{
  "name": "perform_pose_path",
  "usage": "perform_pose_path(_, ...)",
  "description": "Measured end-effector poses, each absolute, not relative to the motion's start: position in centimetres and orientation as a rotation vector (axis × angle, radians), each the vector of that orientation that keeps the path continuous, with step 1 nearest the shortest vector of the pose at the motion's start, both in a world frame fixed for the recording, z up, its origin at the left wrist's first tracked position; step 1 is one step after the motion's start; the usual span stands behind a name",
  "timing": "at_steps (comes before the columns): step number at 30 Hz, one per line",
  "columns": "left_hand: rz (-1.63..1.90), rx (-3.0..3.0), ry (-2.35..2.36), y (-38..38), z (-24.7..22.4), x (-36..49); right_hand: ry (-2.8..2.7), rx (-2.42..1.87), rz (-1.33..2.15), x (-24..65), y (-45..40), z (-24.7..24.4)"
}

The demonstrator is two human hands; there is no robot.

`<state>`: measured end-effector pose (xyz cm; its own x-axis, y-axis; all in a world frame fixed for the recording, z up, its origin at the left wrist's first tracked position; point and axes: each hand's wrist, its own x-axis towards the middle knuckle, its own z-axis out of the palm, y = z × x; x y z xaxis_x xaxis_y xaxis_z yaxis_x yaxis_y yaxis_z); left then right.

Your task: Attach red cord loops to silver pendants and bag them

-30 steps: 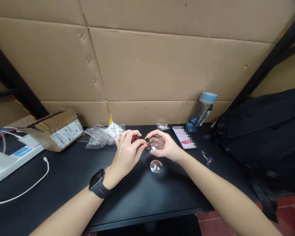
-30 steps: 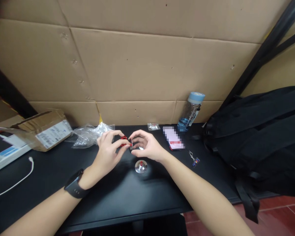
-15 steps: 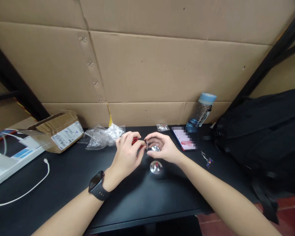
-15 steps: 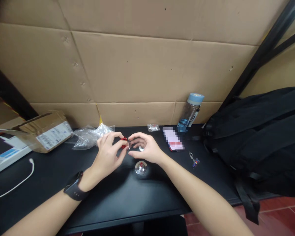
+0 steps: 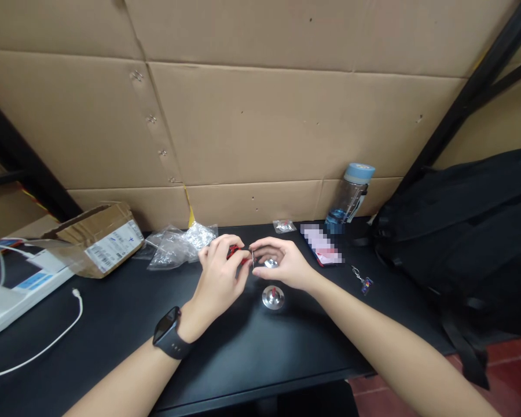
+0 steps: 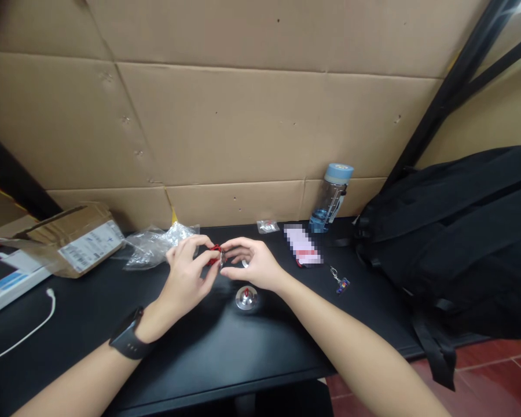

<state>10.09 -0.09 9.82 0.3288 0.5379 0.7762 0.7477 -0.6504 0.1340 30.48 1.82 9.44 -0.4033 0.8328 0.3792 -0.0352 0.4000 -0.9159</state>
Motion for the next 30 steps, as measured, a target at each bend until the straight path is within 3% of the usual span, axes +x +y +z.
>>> perform_pose_path(30, -1.247, -2.278, -1.134, -0.6, 10.5, 10.1, -1.719, -0.731, 1.159, 30.5, 0.4, 11.6)
